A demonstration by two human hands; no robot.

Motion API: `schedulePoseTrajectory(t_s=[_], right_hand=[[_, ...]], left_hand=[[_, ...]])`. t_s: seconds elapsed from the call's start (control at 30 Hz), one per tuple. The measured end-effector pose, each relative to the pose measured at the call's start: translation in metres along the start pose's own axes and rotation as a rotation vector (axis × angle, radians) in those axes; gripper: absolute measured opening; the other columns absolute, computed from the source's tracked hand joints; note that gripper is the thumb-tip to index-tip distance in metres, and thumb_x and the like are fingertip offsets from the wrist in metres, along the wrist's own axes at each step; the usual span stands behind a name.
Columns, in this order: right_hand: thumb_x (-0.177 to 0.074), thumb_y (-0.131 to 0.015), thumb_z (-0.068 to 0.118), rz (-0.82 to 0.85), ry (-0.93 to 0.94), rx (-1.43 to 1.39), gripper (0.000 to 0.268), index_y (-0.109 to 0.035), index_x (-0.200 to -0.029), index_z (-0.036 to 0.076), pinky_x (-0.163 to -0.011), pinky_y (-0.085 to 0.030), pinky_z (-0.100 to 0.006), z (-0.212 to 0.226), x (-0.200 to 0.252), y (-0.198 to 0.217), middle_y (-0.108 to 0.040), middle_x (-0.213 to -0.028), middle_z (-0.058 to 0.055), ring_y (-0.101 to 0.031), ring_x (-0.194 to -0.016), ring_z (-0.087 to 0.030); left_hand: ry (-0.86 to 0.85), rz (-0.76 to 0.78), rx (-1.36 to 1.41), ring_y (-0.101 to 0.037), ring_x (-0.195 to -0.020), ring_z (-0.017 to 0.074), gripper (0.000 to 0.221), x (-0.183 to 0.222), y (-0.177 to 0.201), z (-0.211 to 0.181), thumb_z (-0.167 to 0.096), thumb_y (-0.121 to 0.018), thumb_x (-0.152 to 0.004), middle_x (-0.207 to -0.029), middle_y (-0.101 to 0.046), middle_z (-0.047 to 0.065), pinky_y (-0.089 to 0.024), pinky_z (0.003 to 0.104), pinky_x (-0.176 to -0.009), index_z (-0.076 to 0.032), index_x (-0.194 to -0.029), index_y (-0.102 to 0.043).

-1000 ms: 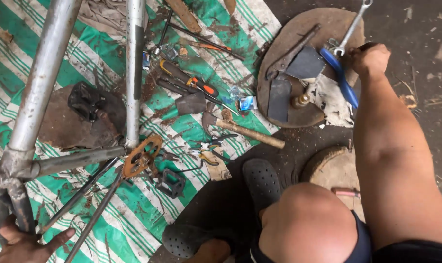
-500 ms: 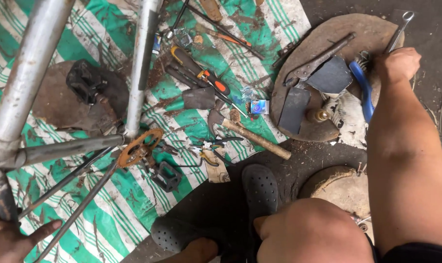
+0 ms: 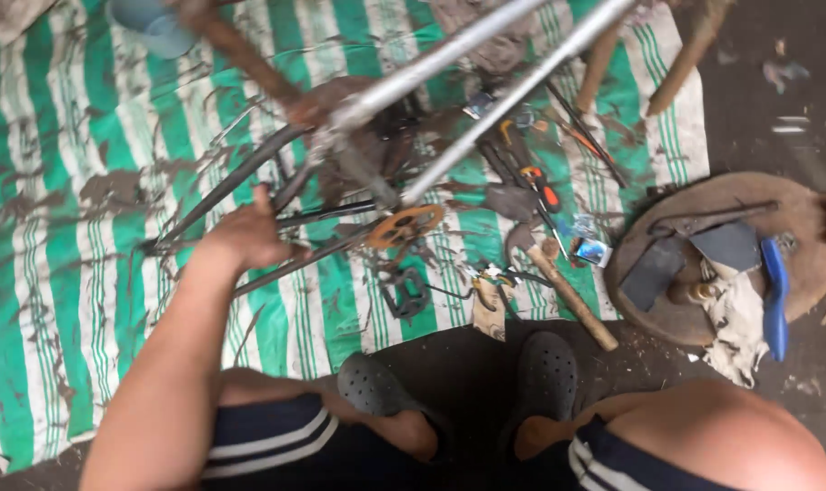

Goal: Sanding a bicycle frame with sandpaper and using a wrench to adjust parts.

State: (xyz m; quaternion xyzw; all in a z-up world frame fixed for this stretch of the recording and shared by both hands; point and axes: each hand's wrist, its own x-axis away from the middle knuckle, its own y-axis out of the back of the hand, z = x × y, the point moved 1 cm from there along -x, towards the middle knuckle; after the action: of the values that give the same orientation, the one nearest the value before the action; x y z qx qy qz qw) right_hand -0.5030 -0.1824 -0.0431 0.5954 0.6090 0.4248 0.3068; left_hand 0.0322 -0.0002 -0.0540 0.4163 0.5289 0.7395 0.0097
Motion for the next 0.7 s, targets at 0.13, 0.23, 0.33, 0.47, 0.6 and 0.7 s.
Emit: schedulePoseTrajectory(t_s=[0.13,0.23,0.33,0.47,0.6,0.7], right_hand=[[-0.095,-0.076,0.026,0.426,0.344,-0.775,0.043,-0.072,-0.125,-0.005,-0.078,-0.059,-0.053,0.004,-0.159,0.039,-0.075,-0.096,-0.032,-0.073,-0.086,-0.040],[-0.104,-0.077,0.009,0.602,0.777,-1.102,0.038,-0.077,-0.138,-0.008,-0.071,-0.065,-0.055,0.070,-0.161,0.096,-0.076,-0.086,-0.033,-0.073,-0.078,-0.039],[-0.104,-0.073,0.022,0.725,1.235,-0.673,0.029,-0.087,-0.124,0.006,-0.064,-0.065,-0.045,0.144,-0.105,0.149,-0.075,-0.062,-0.011,-0.072,-0.059,-0.024],[-0.106,-0.071,0.030,0.700,1.349,-0.394,0.034,-0.087,-0.129,0.012,-0.075,-0.058,-0.042,0.192,-0.076,0.238,-0.074,-0.061,-0.007,-0.064,-0.059,-0.025],[-0.117,-0.058,0.039,0.287,0.936,-0.594,0.036,-0.078,-0.132,0.013,-0.101,-0.052,-0.055,0.216,-0.086,0.242,-0.073,-0.107,-0.010,-0.069,-0.102,-0.026],[-0.104,-0.072,0.019,0.616,1.244,-0.622,0.021,-0.088,-0.114,0.009,-0.060,-0.045,-0.036,0.214,-0.088,0.223,-0.068,-0.070,-0.005,-0.058,-0.061,-0.020]], left_hand=[[-0.171,0.026,0.112,-0.056,-0.152,0.0491,0.128,0.003,0.006,0.002,-0.058,-0.092,-0.082,-0.159,-0.062,0.030,-0.045,0.063,-0.126,-0.008,-0.175,-0.020],[-0.253,0.041,0.230,-0.053,-0.153,0.0498,0.119,0.006,-0.001,0.025,-0.053,-0.093,-0.084,-0.161,-0.061,0.028,-0.044,0.062,-0.127,-0.013,-0.175,-0.027],[-0.250,0.091,0.261,-0.054,-0.154,0.0486,0.119,-0.009,-0.032,0.067,-0.056,-0.094,-0.082,-0.161,-0.061,0.028,-0.044,0.060,-0.128,-0.015,-0.175,-0.032],[-0.229,0.150,0.299,-0.054,-0.154,0.0458,0.130,0.000,-0.045,0.085,-0.065,-0.094,-0.079,-0.164,-0.058,0.027,-0.044,0.059,-0.130,-0.020,-0.176,-0.021],[-0.199,0.098,0.237,-0.034,-0.165,0.0454,0.136,0.005,-0.048,0.074,-0.045,-0.099,-0.077,-0.175,-0.039,0.025,-0.038,0.061,-0.129,-0.019,-0.178,-0.011],[-0.216,0.109,0.268,-0.063,-0.142,0.0449,0.129,0.003,-0.050,0.073,-0.046,-0.100,-0.075,-0.160,-0.057,0.030,-0.049,0.056,-0.116,-0.005,-0.168,-0.021]])
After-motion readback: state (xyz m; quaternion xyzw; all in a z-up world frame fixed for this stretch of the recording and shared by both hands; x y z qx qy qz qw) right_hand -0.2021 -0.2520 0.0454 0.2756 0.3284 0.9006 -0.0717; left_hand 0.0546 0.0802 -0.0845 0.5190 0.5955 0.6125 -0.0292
